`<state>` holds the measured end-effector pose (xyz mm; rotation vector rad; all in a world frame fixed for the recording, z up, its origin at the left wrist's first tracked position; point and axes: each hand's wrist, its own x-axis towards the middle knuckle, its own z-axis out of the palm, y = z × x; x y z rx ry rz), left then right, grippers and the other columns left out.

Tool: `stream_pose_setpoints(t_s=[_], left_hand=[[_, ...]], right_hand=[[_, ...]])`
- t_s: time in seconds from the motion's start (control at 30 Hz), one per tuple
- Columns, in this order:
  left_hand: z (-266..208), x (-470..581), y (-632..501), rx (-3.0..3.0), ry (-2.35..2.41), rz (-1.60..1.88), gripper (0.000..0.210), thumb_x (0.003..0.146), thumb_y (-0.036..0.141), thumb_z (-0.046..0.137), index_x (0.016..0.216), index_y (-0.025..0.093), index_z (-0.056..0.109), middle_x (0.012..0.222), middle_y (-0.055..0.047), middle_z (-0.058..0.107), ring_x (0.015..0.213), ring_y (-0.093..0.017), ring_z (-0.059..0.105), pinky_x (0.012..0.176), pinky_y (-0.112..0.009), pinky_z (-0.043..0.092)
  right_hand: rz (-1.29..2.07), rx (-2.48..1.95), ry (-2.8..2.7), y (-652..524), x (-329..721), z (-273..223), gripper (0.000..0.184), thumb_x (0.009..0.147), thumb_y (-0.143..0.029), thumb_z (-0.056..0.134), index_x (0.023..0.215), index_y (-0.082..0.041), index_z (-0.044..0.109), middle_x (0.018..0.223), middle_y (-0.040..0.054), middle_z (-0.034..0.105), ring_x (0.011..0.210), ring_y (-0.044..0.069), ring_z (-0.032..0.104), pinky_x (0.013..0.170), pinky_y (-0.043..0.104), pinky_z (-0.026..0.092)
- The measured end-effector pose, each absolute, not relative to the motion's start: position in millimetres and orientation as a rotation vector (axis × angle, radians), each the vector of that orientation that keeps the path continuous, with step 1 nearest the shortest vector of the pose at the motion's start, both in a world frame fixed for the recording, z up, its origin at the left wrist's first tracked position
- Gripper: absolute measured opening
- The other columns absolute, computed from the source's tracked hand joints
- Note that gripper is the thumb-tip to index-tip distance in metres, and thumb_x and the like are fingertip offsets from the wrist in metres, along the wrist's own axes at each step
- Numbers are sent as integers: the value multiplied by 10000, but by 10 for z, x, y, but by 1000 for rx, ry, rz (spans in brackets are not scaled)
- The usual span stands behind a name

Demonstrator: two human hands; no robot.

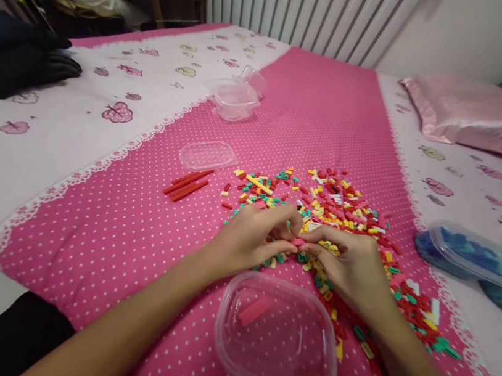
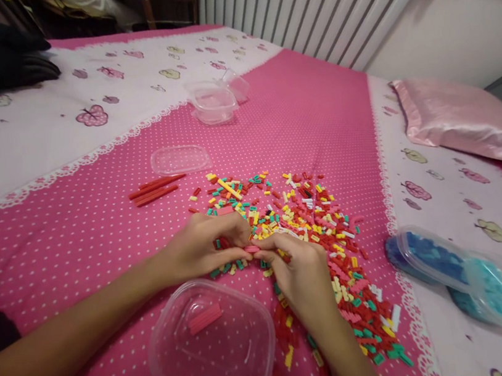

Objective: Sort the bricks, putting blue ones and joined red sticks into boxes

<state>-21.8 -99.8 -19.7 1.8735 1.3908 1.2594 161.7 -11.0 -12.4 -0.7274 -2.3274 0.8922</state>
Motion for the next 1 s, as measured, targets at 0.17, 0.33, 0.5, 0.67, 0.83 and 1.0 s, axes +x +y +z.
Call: stream_pose_setpoints(t_s=[0.17,0.33,0.5,0.67,0.83,1.0], left_hand=[[-163,-203,-966,1822,1374,1300,142,889,242,676,900,180,548,764,8,691,696,-118,659,638,-214,465],[-96,-355,-923,1775,1650,1364,333,788,104,633,1102,175,549,872,0,700,669,-108,602,608,-219,432],[-140,-519,-916,1741,1916,1328,253,809,104,600,1041,153,687,953,-30,732,729,-123,593,677,-246,426],[-188,-473,-906,1849,1846,1230,182,837,105,588,944,158,726,877,-25,736,738,-135,611,695,-251,430],[-167,-445,-921,1839,1658,1176,138,873,146,628,970,150,726,921,-38,762,792,-141,667,723,-249,470],[-142,-373,-944,1783,1479,1298,159,849,169,713,1005,153,690,882,-25,764,814,-134,712,738,-227,511]], right_hand=[[906,-727,-2320,-95,1644,-112,88,862,-242,678,850,-261,762,827,12,806,744,222,758,683,310,571],[758,-806,-2268,71,1707,-164,231,956,-269,592,1151,-250,714,1022,62,780,953,245,726,861,404,551],[419,-574,-2552,140,1628,-355,276,972,-180,511,1096,-235,752,1262,121,674,1196,308,550,1022,521,441],[429,-624,-2556,130,1604,-371,103,932,-213,623,932,-223,726,1052,89,734,1049,294,589,970,505,438],[852,-800,-2255,105,1625,-266,47,860,-272,713,851,-228,704,898,50,744,907,253,670,858,423,506],[1221,-840,-2013,-23,1611,-228,144,809,-325,776,925,-244,747,899,29,763,854,210,709,812,353,542]])
